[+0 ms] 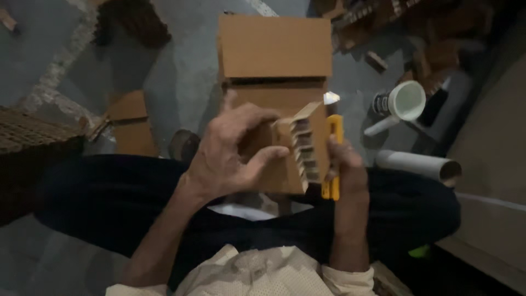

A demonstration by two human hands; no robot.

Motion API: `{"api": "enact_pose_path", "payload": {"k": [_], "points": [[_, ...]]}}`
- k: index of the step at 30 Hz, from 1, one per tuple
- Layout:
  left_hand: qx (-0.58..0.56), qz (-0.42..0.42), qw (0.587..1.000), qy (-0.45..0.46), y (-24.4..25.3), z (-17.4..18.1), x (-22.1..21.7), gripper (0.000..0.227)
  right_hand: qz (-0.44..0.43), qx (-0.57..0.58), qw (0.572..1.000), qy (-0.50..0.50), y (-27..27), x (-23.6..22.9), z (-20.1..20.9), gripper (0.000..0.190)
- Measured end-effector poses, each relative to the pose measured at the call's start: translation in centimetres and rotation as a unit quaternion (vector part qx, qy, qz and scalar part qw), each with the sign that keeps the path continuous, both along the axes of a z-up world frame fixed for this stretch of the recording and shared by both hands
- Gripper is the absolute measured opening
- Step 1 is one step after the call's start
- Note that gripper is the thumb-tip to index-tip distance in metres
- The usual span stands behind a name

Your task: The person sits on the floor and uses a yellow utility knife to cut a stack of cardboard sheets into smaller rectangular pieces. The cut pieces are separated and placed aside as the task continues.

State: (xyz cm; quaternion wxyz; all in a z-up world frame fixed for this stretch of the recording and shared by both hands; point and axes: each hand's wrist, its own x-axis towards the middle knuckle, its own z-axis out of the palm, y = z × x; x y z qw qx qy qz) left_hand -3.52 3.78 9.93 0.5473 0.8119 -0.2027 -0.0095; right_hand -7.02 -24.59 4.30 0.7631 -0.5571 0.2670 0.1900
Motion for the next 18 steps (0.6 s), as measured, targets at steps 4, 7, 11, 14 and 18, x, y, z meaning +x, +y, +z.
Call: {"api": "enact_pose_path", "payload": {"k": [4,7,11,14,18], "points": [[-0.129,-0.016,0.980,0.147,0.2,1.0,0.5,0.030,0.104,-0.062,0.989,-0.085,2.2,0.9,0.9,0.028],[-0.045,0.112,0.989,0.092,-0.2,0.4,0.0,0.036,0.106,-0.406,0.885,-0.201,3.7,0.8,2.9,0.021],[-0.045,0.182,0.979,0.077,-1.0,0.2,-0.4,0.039,0.105,-0.394,0.822,-0.397,6.1,-0.6,6.5,0.024],[-0.075,0.183,0.976,0.089,-1.8,1.3,-0.8,0.037,0.164,-0.464,0.726,-0.480,8.0,-0.8,8.1,0.037],[-0.103,0.109,0.983,0.108,-1.0,2.8,-1.9,0.036,0.174,-0.491,0.679,-0.517,8.8,0.6,9.2,0.037]]}}
